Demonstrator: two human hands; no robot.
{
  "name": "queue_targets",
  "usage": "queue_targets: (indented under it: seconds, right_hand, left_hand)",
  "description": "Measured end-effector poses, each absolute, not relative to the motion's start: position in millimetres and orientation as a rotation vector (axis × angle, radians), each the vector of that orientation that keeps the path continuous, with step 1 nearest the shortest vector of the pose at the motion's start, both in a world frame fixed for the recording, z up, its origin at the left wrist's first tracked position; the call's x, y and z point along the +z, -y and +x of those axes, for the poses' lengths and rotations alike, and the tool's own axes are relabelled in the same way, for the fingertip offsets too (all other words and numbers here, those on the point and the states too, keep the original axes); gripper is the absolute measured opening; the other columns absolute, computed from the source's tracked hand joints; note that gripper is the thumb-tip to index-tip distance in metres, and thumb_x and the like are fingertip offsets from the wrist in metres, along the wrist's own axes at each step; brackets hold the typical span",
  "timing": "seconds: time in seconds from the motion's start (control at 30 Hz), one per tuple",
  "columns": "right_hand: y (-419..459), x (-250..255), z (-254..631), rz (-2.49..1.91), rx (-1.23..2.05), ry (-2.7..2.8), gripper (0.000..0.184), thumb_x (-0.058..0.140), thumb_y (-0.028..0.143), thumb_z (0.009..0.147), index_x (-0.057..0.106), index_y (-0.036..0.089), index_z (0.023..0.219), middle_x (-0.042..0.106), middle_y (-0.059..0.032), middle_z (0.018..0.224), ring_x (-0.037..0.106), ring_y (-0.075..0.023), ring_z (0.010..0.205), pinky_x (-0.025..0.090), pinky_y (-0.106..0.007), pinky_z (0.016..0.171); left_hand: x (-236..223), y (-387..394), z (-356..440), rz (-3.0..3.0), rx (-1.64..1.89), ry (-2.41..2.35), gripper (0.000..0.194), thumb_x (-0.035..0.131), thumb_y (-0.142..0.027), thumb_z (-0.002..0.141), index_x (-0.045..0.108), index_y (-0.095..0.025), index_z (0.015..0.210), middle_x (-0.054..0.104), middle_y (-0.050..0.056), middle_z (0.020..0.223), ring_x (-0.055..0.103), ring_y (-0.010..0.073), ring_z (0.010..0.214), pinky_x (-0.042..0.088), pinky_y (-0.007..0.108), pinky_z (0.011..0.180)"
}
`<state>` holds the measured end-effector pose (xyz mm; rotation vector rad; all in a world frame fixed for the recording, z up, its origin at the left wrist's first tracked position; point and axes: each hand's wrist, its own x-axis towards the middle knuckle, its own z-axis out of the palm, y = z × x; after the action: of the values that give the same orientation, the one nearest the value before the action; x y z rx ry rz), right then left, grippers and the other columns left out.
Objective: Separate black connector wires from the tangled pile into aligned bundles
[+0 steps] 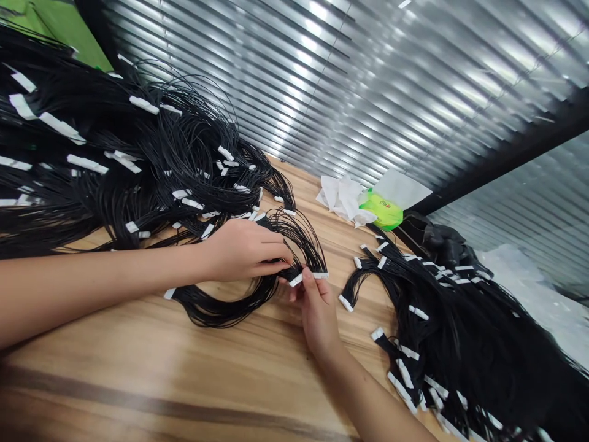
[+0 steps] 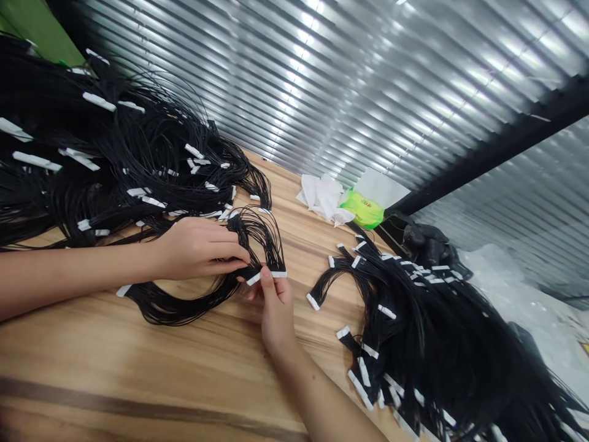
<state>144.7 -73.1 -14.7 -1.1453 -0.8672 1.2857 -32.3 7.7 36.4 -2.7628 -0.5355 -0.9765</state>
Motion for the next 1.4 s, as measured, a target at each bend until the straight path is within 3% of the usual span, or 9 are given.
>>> queue_targets:
  seconds: [0.4, 0.67, 0.77, 0.9, 1.17, 1.3, 1.4]
  right_hand:
    - [76, -15, 144, -1.135, 1.314, 0.822, 0.032, 0.066, 0.050, 0.079, 0.063, 0.018, 0.074, 0.058, 0.0038, 0.058, 0.047, -0.0105, 0.053, 0.036, -0.025, 0.055]
    - [78, -12, 142, -1.257, 1.241, 1.003, 0.039, 0.061, 0.053, 0.081, 0.059, 0.018, 0.066, 0.057, 0.0024, 0.056, 0.050, -0.0126, 0.057, 0.039, -0.027, 0.060]
    - [79, -13, 143, -1.278, 1.217, 1.052, 0.039, 0.060, 0.052, 0.083, 0.059, 0.018, 0.064, 0.057, 0.0023, 0.056, 0.050, -0.0125, 0.057, 0.038, -0.027, 0.061]
    - [77, -14, 144, -1.243, 1.259, 0.970, 0.036, 0.061, 0.052, 0.082, 0.060, 0.018, 0.068, 0.057, 0.0034, 0.056, 0.049, -0.0119, 0.055, 0.037, -0.026, 0.058]
    - [74, -11, 144, -1.170, 1.314, 0.710, 0.038, 0.068, 0.052, 0.075, 0.053, 0.019, 0.063, 0.052, 0.0058, 0.052, 0.042, -0.0097, 0.050, 0.033, -0.024, 0.053]
    - [75, -9, 144, -1.201, 1.308, 0.718, 0.039, 0.068, 0.053, 0.075, 0.052, 0.020, 0.063, 0.051, 0.0056, 0.051, 0.041, -0.0100, 0.050, 0.032, -0.024, 0.053]
    - [75, -11, 144, -1.211, 1.293, 0.740, 0.039, 0.066, 0.054, 0.076, 0.052, 0.020, 0.063, 0.050, 0.0057, 0.050, 0.042, -0.0103, 0.050, 0.035, -0.025, 0.055]
  left_hand:
    - [30, -11, -34, -2.632, -0.897, 0.410, 0.024, 0.049, -0.021, 0.092, 0.066, -0.031, 0.106, 0.070, -0.007, 0.076, 0.055, 0.0056, 0.057, 0.030, 0.025, 0.051]
    - [32, -2, -28, -2.735, -0.765, 0.578, 0.018, 0.048, -0.032, 0.095, 0.063, -0.022, 0.092, 0.066, -0.003, 0.080, 0.057, 0.0096, 0.065, 0.033, 0.027, 0.055]
    - [32, -1, -26, -2.724, -0.661, 0.560, 0.013, 0.051, -0.029, 0.093, 0.060, -0.019, 0.090, 0.064, 0.000, 0.083, 0.057, 0.0127, 0.070, 0.032, 0.029, 0.059]
    - [34, -3, -25, -2.608, -0.680, 0.499, 0.020, 0.049, -0.032, 0.093, 0.058, -0.017, 0.084, 0.063, 0.002, 0.082, 0.054, 0.0156, 0.072, 0.033, 0.032, 0.066]
    - [39, 8, -29, -2.694, -0.998, -0.096, 0.032, 0.057, -0.041, 0.088, 0.055, -0.020, 0.064, 0.060, -0.004, 0.066, 0.054, 0.0125, 0.069, 0.038, 0.033, 0.077]
    - [35, 14, -25, -2.958, -0.887, -0.304, 0.034, 0.059, -0.039, 0.087, 0.054, -0.021, 0.059, 0.056, -0.003, 0.057, 0.051, 0.0115, 0.056, 0.040, 0.028, 0.061]
    - [33, 16, -26, -3.157, -0.845, -0.116, 0.032, 0.050, -0.038, 0.093, 0.056, -0.020, 0.066, 0.059, -0.002, 0.060, 0.051, 0.0112, 0.053, 0.034, 0.028, 0.050]
